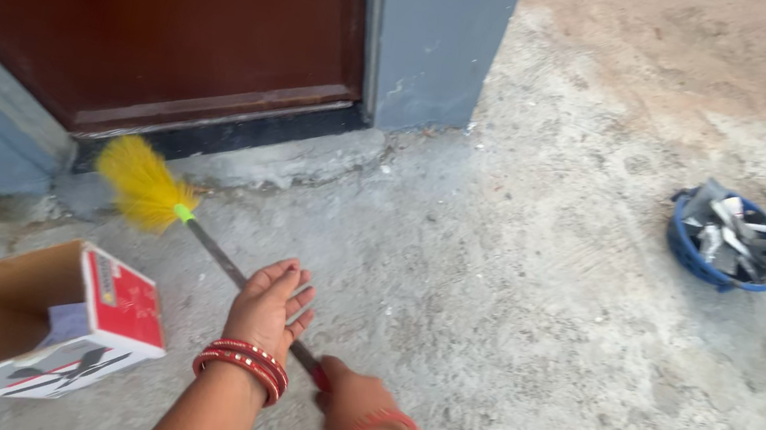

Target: The person sweeps debris from a concrete floor into a blue plastic basket using a yellow hand-held brush on a long handle.

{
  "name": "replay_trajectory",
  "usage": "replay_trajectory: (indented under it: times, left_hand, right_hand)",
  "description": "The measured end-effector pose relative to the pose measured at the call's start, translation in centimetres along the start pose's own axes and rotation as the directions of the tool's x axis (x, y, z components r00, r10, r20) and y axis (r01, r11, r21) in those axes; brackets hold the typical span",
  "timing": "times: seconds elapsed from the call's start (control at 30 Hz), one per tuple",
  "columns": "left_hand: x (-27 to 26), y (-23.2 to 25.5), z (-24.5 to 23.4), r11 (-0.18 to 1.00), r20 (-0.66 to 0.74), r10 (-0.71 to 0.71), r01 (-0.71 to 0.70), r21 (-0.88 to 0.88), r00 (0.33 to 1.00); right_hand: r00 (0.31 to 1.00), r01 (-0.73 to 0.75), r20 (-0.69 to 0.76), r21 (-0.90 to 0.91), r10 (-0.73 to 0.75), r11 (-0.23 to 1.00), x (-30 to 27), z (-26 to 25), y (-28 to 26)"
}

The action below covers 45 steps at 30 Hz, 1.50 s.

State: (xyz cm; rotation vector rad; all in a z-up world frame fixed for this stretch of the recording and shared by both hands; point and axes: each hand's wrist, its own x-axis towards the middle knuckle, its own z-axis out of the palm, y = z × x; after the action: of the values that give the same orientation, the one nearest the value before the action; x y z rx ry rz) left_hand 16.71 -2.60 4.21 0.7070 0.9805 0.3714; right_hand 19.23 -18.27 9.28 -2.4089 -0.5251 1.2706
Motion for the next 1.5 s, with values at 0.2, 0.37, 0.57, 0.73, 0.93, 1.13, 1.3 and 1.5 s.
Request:
replay_trajectory:
  times: [0.2, 0.37, 0.57, 0.73, 0.93, 1.13, 1.3, 1.5]
  left_hand:
    - [1.7, 3.0, -4.1, 1.0, 0.002, -0.002, 0.002, 0.013, 1.0]
    - [2.7, 2.3, -5.3, 0.997, 0.006, -0.053, 0.052, 0.05, 0.999]
    - [2.4, -0.3, -2.2, 0.988, 0.039, -0.126, 0.122, 0.09, 0.991]
    - [0.1, -2.6, 4.0, 0.976, 0.114, -0.177, 0.158, 0.152, 0.978]
    - [-2.8, -6.5, 11.5, 0.962, 0.201, -0.225, 0.184, 0.201, 0.953]
    - [-4.7, -10.2, 16.5, 0.94, 0.26, -0.254, 0.175, 0.293, 0.932]
    - [-5.6, -12.4, 18.7, 0.929, 0.238, -0.268, 0.185, 0.32, 0.934]
    - [-7.3, -13.2, 21.6, 0.907, 0.187, -0.279, 0.194, 0.374, 0.942]
  right_hand:
    - [0.999, -0.014, -0.048, -0.096, 0.009, 0.995, 6.4, 3.9, -3.8]
    - [0.969, -0.197, -0.172, -0.101, 0.178, 0.975, 10.2, 2.8, 2.5]
    - [0.894, -0.287, -0.352, 0.03, 0.279, 0.958, 4.9, -0.5, 9.8]
    - [0.871, -0.428, -0.268, -0.004, 0.412, 0.904, -0.9, -4.9, 11.0]
    - [0.915, -0.362, -0.224, -0.084, 0.337, 0.928, -3.8, -8.6, 15.0]
    - [0.892, -0.395, -0.208, 0.072, 0.401, 0.916, -2.4, -10.8, 23.5]
    - [0.84, -0.396, -0.36, 0.103, 0.406, 0.912, -2.2, -15.0, 26.2]
    - [0.922, -0.289, -0.299, -0.114, 0.245, 0.95, -9.8, -23.7, 28.5]
